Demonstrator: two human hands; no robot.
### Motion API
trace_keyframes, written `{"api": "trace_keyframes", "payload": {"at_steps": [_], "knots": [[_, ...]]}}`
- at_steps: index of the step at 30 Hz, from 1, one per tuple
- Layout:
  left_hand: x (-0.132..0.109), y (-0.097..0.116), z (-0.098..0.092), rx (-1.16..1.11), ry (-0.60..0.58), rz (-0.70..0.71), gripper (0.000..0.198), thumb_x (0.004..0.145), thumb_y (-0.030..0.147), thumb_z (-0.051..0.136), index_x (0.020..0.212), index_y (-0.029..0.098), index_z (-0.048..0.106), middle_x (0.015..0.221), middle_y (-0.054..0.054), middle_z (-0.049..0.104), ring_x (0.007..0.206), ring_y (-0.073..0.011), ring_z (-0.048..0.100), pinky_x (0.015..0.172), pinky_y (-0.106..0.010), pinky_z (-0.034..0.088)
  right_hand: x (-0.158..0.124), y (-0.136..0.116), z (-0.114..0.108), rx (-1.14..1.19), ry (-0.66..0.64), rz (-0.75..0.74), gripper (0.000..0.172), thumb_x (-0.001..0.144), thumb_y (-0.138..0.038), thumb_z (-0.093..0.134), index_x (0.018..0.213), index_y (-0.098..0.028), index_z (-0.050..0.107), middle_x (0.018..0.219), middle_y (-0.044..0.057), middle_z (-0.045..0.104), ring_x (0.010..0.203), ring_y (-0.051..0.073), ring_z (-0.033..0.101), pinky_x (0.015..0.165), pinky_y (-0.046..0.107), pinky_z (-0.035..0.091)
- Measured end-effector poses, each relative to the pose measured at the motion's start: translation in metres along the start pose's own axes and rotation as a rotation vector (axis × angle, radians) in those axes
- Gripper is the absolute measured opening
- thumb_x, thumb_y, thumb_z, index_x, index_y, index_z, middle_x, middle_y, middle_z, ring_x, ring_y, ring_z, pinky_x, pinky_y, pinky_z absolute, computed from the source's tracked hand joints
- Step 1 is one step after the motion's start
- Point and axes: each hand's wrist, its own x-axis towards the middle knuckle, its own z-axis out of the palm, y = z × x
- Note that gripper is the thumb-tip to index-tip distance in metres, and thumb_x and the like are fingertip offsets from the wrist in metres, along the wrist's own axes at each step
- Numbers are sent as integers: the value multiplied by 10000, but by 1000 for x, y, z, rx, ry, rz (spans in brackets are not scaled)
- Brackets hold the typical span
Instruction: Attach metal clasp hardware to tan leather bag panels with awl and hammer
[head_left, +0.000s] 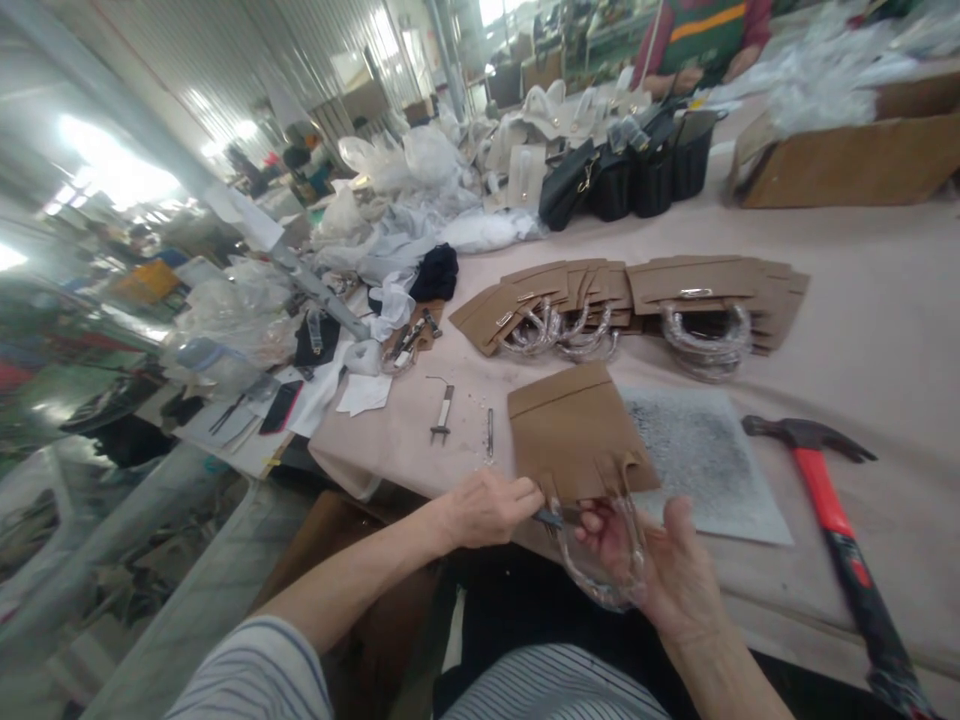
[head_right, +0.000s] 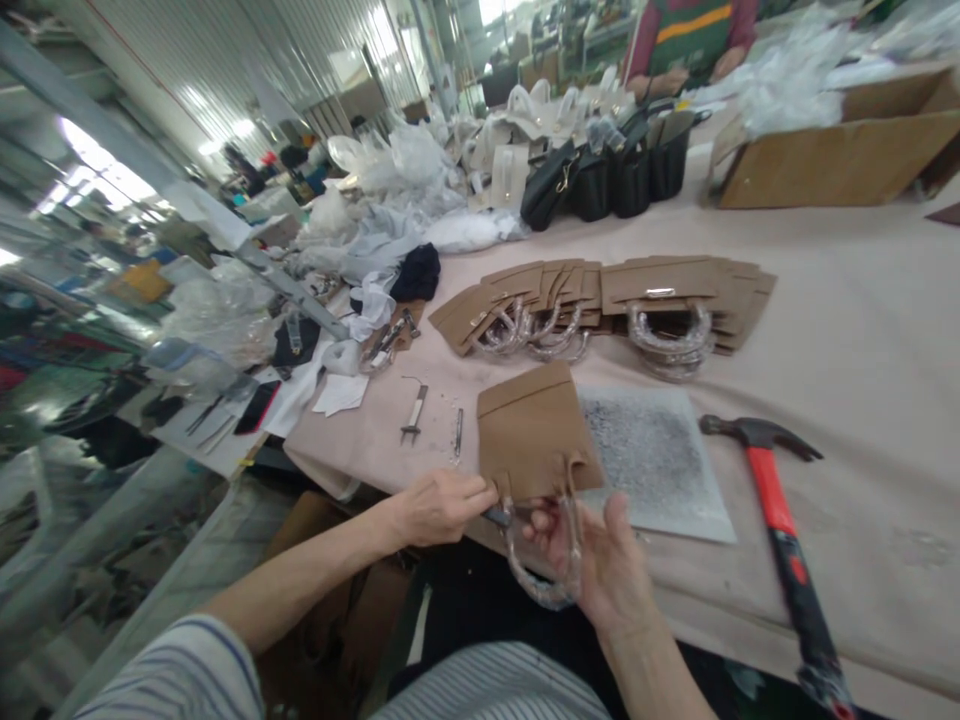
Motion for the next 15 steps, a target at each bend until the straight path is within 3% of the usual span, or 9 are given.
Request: {"api": "trace_keyframes", "payload": {"at_steps": [2, 4, 6, 9, 12, 15], "knots": [[-3, 2, 8, -51, 37, -84, 245, 865, 77, 467, 1047, 176, 599, 871, -64, 613, 689, -177, 574, 594, -266, 458, -2, 6, -5, 31, -33, 51, 546, 634, -592, 877, 923, -144, 760, 943, 109, 718, 816, 199, 665, 806, 345, 596], [-5, 4, 13, -92, 73, -137, 264, 879, 85, 461, 1079, 174, 608, 897, -67, 634, 710, -179, 590, 602, -262, 459, 0, 14, -9, 12, -34, 59, 429, 603, -415, 931, 917, -180, 755, 939, 58, 703, 792, 151, 645, 801, 301, 581], [-6, 5, 15, -112, 74, -158, 253, 892, 93, 453, 1065, 170, 622, 906, -76, 647, 720, -185, 598, 610, -262, 460, 6, 24, -10, -40, -22, 37, 394, 573, -297, 956, 891, -201, 744, 902, 17, 678, 728, 112, 612, 767, 267, 571], [-8, 6, 15, -191, 77, -214, 203, 919, 133, 468, 995, 171, 652, 879, -83, 656, 739, -189, 614, 636, -256, 467, 14, 34, -10, -105, 13, -6, 295, 645, -268, 926, 864, -222, 734, 841, -2, 662, 644, 99, 570, 679, 247, 567], [-7, 9, 16, -476, 206, -347, 161, 946, 229, 531, 941, 183, 686, 861, -74, 684, 804, -195, 642, 727, -272, 495, 16, 36, -13, -129, 41, -31, 250, 688, -304, 901, 870, -253, 738, 805, -3, 674, 588, 113, 551, 594, 260, 566], [-1, 13, 16, -935, 419, -657, 173, 909, 308, 610, 823, 168, 667, 750, -35, 671, 698, -165, 626, 676, -264, 494, 14, 34, -21, -162, 88, -42, 265, 681, -326, 898, 891, -237, 762, 760, 9, 680, 546, 115, 545, 546, 253, 559]]}}
